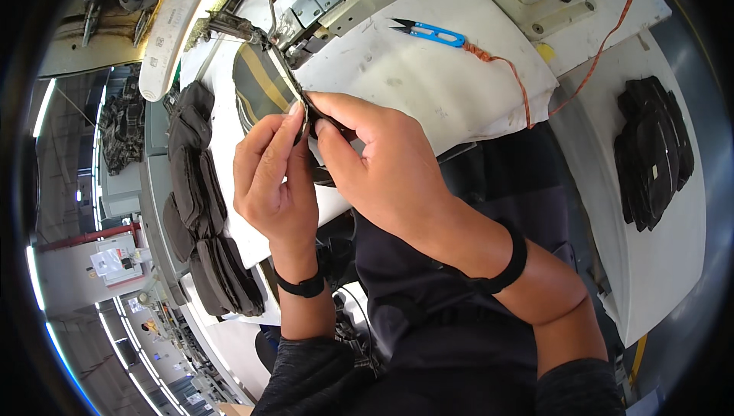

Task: The recorder is sewing various components of a leather bag using an industrial sewing machine.

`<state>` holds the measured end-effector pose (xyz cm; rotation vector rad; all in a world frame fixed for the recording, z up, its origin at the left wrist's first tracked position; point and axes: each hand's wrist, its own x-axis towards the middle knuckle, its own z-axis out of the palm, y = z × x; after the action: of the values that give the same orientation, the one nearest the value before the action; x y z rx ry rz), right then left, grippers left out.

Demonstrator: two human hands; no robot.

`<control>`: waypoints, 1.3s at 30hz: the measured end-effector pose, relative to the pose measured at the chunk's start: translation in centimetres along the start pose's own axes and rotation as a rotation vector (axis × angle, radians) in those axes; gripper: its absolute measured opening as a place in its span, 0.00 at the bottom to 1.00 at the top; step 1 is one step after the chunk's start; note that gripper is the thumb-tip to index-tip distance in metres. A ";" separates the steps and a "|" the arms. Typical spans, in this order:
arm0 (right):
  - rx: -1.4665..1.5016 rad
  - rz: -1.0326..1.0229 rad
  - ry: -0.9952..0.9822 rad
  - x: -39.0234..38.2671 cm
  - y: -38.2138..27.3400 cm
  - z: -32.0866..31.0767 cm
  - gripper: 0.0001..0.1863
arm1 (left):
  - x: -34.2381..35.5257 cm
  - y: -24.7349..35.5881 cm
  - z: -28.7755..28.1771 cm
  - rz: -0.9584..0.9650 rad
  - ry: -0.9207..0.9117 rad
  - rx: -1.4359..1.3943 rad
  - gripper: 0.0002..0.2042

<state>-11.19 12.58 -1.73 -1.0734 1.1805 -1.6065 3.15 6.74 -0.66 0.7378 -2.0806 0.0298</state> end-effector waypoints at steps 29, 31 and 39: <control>-0.013 -0.206 0.102 0.1 0.6 0.2 0.15 | 1.7 -2.7 -3.1 -0.952 -0.205 -1.147 0.19; -0.050 -0.144 0.038 0.1 -0.3 -0.3 0.16 | 1.9 -3.6 -3.5 -0.983 -0.214 -1.163 0.19; -0.064 -0.145 0.009 0.3 0.2 -0.1 0.17 | 2.5 -3.9 -3.6 -0.985 -0.313 -1.173 0.19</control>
<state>-11.31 12.28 -1.89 -1.2188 1.1899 -1.6951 6.81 3.37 2.40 0.8983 -1.3761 -1.7442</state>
